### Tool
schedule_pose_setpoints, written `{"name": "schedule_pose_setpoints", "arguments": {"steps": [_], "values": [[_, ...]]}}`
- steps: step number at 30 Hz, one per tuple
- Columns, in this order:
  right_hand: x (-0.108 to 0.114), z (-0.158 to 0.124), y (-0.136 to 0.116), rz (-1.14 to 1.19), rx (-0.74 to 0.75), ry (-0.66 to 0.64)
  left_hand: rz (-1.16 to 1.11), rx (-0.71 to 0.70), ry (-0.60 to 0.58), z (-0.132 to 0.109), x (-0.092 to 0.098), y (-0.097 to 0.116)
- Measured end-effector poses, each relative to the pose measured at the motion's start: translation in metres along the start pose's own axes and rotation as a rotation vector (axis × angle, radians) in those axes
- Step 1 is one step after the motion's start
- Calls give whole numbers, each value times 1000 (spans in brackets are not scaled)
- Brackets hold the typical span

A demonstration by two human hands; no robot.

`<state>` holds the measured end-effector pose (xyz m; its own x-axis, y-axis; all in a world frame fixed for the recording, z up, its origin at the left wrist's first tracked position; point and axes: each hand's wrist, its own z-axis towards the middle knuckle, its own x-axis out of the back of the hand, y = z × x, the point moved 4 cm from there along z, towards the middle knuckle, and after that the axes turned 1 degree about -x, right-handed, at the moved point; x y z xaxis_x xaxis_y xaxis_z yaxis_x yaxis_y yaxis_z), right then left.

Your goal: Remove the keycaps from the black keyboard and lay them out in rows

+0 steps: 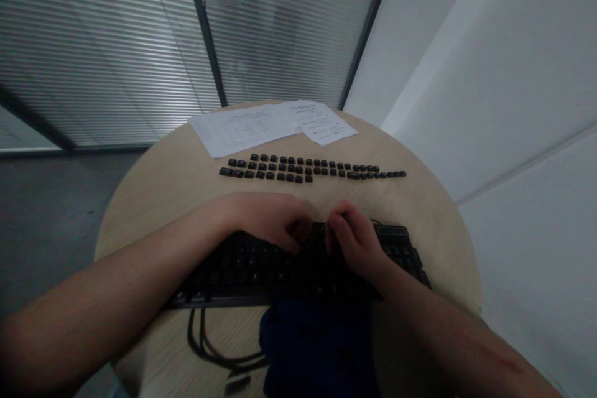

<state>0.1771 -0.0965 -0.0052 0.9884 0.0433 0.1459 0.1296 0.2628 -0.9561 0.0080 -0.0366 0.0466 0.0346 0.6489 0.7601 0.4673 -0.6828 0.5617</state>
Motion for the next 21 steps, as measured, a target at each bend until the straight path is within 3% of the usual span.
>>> {"name": "schedule_pose_setpoints", "arguments": {"steps": [3, 9, 15, 21], "values": [[-2, 1, 0, -3, 29, -37, 15, -10, 10, -1, -2, 1], [7, 7, -15, 111, 133, 213, 43, -20, 25, 0, -3, -1], [20, 8, -40, 201, 177, 303, -148, -106, 90, 2, 7, -17], [40, 15, -42, 315, 130, 335, -269, -11, 143, 0, 16, -32]]}}
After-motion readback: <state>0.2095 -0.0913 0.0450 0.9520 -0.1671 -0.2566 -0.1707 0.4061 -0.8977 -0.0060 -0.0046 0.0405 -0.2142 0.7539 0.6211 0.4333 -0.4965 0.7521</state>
